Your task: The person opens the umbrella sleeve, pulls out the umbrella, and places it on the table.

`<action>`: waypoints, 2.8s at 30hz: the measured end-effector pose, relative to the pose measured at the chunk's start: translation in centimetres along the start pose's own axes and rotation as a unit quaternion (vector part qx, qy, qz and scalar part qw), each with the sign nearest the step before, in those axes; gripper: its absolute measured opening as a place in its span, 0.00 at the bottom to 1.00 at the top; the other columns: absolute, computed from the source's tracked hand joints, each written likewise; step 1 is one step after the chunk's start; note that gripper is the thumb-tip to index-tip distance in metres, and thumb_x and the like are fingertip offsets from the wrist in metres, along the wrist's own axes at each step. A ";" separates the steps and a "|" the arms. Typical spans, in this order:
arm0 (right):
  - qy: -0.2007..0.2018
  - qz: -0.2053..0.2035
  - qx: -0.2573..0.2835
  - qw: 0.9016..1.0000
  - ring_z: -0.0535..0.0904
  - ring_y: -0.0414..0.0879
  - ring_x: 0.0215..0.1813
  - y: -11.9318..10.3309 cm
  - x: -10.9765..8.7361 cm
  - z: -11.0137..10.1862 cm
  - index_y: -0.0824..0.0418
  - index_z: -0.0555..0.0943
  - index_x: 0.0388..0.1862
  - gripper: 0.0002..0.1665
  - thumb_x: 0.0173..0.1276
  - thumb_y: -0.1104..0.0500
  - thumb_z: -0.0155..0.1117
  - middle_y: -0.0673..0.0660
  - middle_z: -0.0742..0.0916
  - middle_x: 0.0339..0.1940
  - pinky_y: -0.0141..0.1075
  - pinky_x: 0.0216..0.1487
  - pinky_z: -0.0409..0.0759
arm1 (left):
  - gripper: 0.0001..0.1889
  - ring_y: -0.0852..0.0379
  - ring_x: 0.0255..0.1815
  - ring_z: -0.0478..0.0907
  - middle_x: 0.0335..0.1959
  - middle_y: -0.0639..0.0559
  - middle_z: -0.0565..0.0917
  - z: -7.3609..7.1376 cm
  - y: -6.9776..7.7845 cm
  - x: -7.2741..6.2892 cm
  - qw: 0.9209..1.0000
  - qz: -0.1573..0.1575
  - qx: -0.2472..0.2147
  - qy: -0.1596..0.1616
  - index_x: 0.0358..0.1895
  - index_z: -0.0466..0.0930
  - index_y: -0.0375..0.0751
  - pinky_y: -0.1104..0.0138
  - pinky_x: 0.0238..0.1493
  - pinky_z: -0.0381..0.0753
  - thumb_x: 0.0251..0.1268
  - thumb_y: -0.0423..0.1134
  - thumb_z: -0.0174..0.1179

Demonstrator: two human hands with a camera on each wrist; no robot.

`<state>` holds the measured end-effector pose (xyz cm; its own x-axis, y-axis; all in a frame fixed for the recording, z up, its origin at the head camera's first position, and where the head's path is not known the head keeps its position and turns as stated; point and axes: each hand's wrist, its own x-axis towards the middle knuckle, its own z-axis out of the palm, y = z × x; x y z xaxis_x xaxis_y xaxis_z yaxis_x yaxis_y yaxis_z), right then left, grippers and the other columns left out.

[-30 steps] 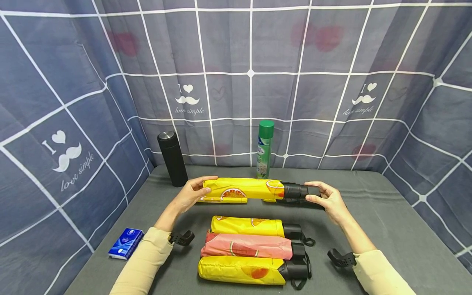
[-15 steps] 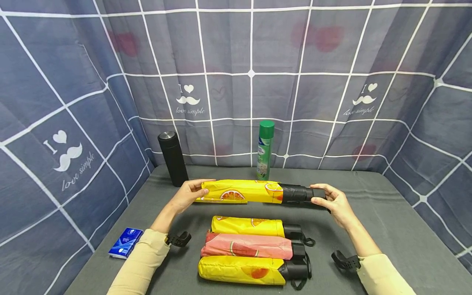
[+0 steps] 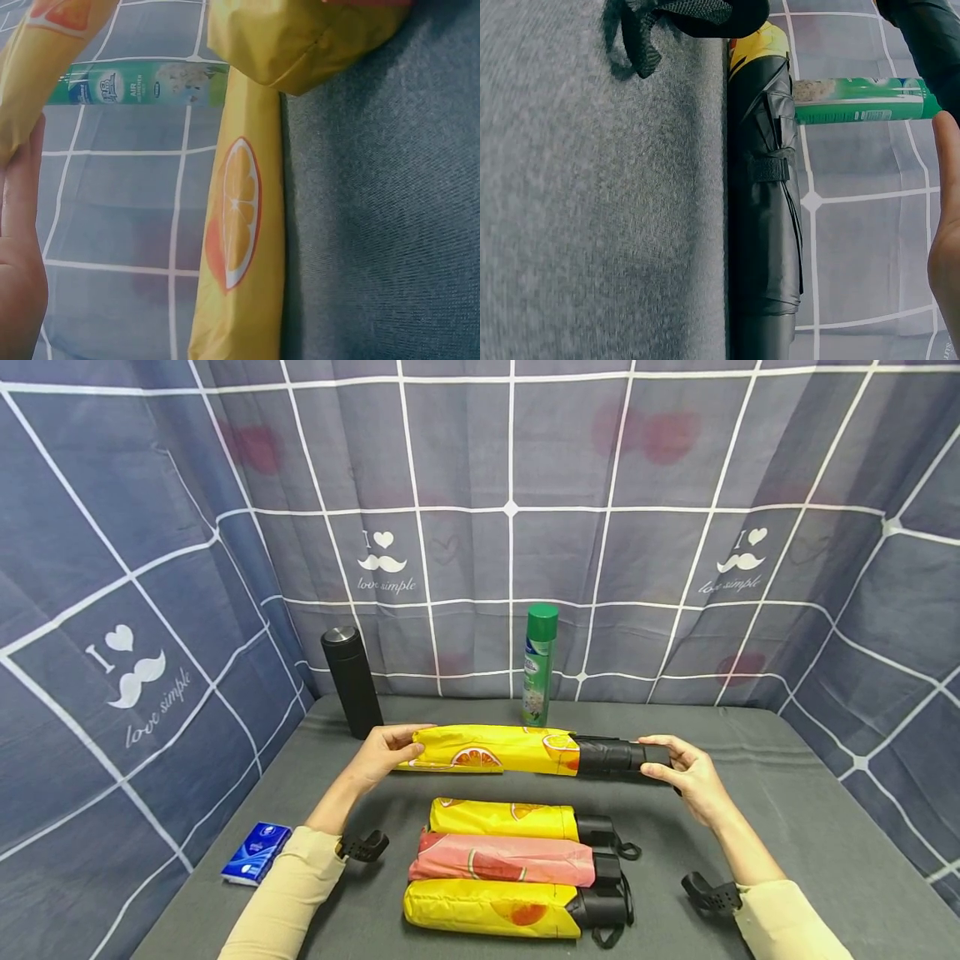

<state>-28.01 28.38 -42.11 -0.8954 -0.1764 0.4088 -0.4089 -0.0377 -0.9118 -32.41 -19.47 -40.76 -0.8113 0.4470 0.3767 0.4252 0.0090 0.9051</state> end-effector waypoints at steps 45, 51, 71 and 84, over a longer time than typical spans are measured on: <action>0.001 -0.021 0.009 1.000 0.75 0.39 0.52 0.2 0.0 0.1 0.71 0.77 0.52 0.21 0.59 0.79 0.59 0.49 0.85 0.47 0.28 0.44 0.76 | 0.16 0.64 0.34 0.71 0.49 0.54 0.83 1.6 2.2 0.3 0.999 0.042 0.029 0.012 0.54 0.73 0.19 0.74 0.32 0.71 0.62 0.21 0.55; -0.006 -0.010 0.019 1.000 0.78 0.40 0.48 0.2 -0.3 -0.4 0.71 0.76 0.54 0.21 0.60 0.79 0.58 0.50 0.84 0.48 0.30 0.42 0.78 | 0.16 0.64 0.42 0.75 0.48 0.58 0.82 0.5 -0.1 0.3 0.999 0.029 0.007 0.026 0.54 0.73 0.19 0.74 0.37 0.75 0.63 0.19 0.53; 0.003 -0.009 0.010 1.000 0.79 0.35 0.40 -0.1 -2.1 -3.7 0.67 0.77 0.54 0.23 0.61 0.79 0.56 0.49 0.84 0.48 0.25 0.30 0.76 | 0.17 0.60 0.54 0.75 0.52 0.55 0.81 -2.5 -0.6 -1.8 0.998 0.037 -0.037 0.017 0.57 0.70 0.19 0.70 0.53 0.73 0.67 0.23 0.51; 0.017 0.040 -0.042 0.998 0.76 0.34 0.40 1.1 -3.5 -6.0 0.66 0.77 0.55 0.21 0.63 0.76 0.58 0.45 0.83 0.47 0.28 0.37 0.77 | 0.17 0.61 0.51 0.76 0.53 0.53 0.80 -3.7 -2.5 -3.6 0.998 0.021 -0.045 0.027 0.57 0.68 0.16 0.71 0.48 0.76 0.67 0.23 0.50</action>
<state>-26.36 34.82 -44.28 -0.9311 -0.1412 0.3363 -0.3470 0.0586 -0.9360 -31.99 -24.45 -43.62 -0.8149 0.3973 0.4220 0.4232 -0.0897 0.9016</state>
